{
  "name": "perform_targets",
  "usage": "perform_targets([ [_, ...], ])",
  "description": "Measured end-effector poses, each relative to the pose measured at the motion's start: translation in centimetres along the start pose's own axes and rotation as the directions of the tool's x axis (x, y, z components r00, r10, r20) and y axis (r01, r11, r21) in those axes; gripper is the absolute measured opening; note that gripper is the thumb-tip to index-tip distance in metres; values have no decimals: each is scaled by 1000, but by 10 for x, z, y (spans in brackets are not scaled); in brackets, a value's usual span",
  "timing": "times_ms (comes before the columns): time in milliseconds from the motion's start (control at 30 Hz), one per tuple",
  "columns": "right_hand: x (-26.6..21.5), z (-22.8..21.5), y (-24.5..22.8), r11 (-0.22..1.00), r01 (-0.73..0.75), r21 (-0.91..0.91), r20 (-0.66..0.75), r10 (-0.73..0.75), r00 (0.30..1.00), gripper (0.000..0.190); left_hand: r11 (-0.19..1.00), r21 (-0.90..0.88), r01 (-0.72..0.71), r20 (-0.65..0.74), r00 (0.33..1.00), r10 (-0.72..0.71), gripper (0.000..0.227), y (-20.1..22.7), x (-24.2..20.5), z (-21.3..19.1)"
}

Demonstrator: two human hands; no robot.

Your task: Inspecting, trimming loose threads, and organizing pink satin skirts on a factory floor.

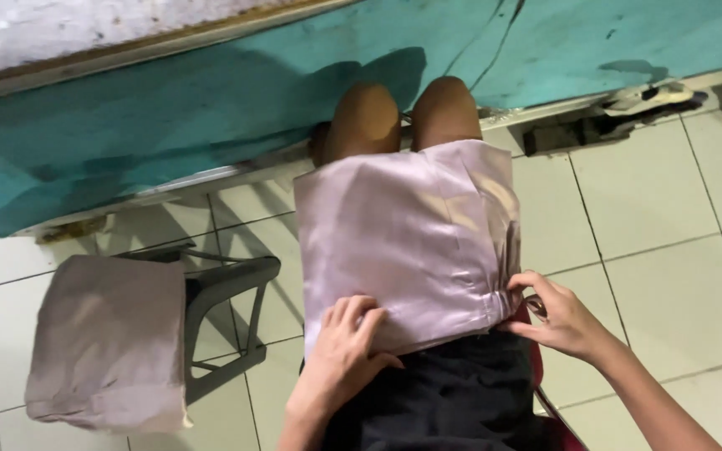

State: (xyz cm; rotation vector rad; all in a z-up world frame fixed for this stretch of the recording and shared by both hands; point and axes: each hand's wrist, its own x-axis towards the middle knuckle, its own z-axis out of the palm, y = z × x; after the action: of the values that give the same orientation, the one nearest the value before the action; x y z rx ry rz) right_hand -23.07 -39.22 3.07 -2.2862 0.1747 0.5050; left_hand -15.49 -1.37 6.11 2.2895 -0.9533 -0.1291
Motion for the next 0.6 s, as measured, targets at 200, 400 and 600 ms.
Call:
perform_targets([
  [200, -4, 3, -37, 987, 151, 53, -124, -143, 982, 44, 998, -54, -19, -169, 986, 10, 23, 2, 8, -5],
  [400, -5, 24, -76, 931, 149, -333, -266, -245, 932, 35, 982, 187, -30, -196, 978, 67, 10, 3, 20, 11],
  [600, -13, 37, -103, 940, 74, -334, -259, -167, 951, 40, 997, 75, 35, -283, 959, -13, 6, 9, 23, 14],
])
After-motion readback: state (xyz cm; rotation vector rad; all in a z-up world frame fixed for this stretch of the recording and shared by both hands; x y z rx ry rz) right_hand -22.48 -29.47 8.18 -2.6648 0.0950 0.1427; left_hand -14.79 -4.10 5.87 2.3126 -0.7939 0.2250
